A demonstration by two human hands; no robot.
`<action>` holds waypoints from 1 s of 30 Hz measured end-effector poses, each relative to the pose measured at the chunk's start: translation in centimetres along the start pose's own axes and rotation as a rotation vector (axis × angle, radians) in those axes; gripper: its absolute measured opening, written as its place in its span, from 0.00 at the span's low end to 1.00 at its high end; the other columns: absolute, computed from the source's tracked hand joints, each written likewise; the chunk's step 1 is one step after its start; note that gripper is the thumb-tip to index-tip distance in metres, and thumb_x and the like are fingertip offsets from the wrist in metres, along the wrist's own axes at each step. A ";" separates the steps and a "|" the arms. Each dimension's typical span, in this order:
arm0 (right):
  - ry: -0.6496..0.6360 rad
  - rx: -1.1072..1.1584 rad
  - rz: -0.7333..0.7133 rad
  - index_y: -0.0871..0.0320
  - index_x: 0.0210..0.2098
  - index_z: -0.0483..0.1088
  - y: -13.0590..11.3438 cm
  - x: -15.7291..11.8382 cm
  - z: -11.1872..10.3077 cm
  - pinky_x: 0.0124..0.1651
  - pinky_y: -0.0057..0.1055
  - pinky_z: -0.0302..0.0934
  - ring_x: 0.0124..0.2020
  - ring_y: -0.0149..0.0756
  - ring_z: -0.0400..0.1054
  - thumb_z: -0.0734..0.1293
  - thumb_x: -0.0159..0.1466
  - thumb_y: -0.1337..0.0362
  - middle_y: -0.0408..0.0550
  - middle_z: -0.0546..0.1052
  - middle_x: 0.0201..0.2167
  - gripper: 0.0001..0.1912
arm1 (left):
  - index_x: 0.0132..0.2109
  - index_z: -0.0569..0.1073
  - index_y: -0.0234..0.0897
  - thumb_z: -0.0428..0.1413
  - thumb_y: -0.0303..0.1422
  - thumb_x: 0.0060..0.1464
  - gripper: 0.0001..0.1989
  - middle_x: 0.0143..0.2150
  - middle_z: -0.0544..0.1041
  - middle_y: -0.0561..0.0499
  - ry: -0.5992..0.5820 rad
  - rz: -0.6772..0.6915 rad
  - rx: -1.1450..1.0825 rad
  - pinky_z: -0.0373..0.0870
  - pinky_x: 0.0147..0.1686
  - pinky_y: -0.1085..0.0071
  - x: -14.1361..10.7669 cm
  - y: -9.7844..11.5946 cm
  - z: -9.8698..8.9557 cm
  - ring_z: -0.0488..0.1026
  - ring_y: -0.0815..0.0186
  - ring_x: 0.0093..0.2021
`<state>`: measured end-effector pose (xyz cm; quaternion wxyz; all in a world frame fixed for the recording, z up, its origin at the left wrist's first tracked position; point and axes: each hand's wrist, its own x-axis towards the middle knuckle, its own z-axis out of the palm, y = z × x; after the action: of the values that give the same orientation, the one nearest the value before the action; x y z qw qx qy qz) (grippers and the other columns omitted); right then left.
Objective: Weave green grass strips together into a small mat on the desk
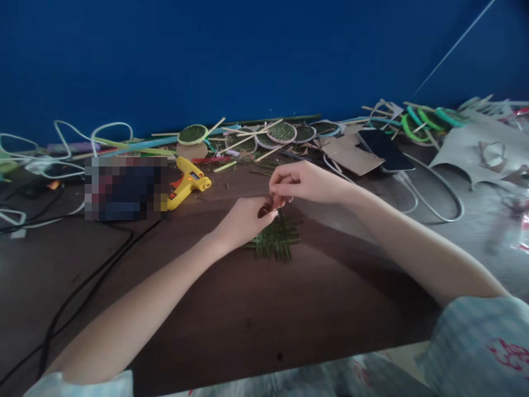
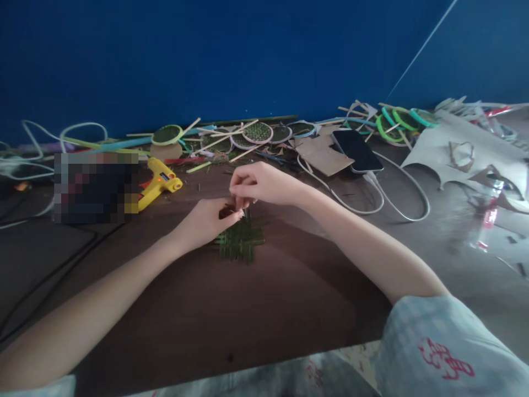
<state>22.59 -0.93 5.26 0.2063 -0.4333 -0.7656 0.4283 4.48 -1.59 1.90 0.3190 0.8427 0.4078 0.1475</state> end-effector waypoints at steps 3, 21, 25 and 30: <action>0.037 -0.142 0.052 0.59 0.33 0.67 0.8 0.2 -0.1 0.34 0.30 0.59 0.30 0.30 0.68 0.61 0.57 0.63 0.46 0.74 0.29 0.06 | 0.32 0.73 0.37 0.49 0.32 0.53 0.08 0.30 0.75 0.54 -0.006 -0.021 0.006 0.60 0.31 0.73 0.0 -0.1 -0.2 0.69 0.69 0.29; -0.066 -0.416 0.158 0.58 0.36 0.63 2.2 0.4 1.2 0.29 0.26 0.50 0.29 0.30 0.60 0.67 0.49 0.62 0.44 0.67 0.31 0.16 | 0.33 0.75 0.37 0.49 0.33 0.52 0.11 0.29 0.76 0.53 -0.045 -0.017 0.012 0.60 0.30 0.74 0.2 -0.6 -0.7 0.69 0.69 0.29; -0.067 -0.405 0.158 0.58 0.36 0.62 2.2 0.4 1.3 0.29 0.26 0.50 0.29 0.30 0.60 0.67 0.49 0.63 0.44 0.66 0.31 0.16 | 0.34 0.75 0.37 0.49 0.33 0.52 0.10 0.30 0.77 0.53 -0.044 -0.012 0.012 0.60 0.31 0.74 0.2 -0.7 -0.7 0.69 0.69 0.29; -0.074 -0.395 0.169 0.58 0.36 0.61 2.1 0.5 1.2 0.30 0.26 0.50 0.30 0.30 0.59 0.67 0.49 0.63 0.44 0.65 0.31 0.16 | 0.34 0.76 0.38 0.49 0.33 0.52 0.11 0.30 0.77 0.53 -0.047 -0.017 0.019 0.60 0.30 0.74 0.1 -0.7 -0.8 0.69 0.70 0.28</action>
<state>22.49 -0.60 2.83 0.0526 -0.5118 -0.8028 0.3014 3.77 -0.86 2.06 0.3219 0.8454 0.4086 0.1212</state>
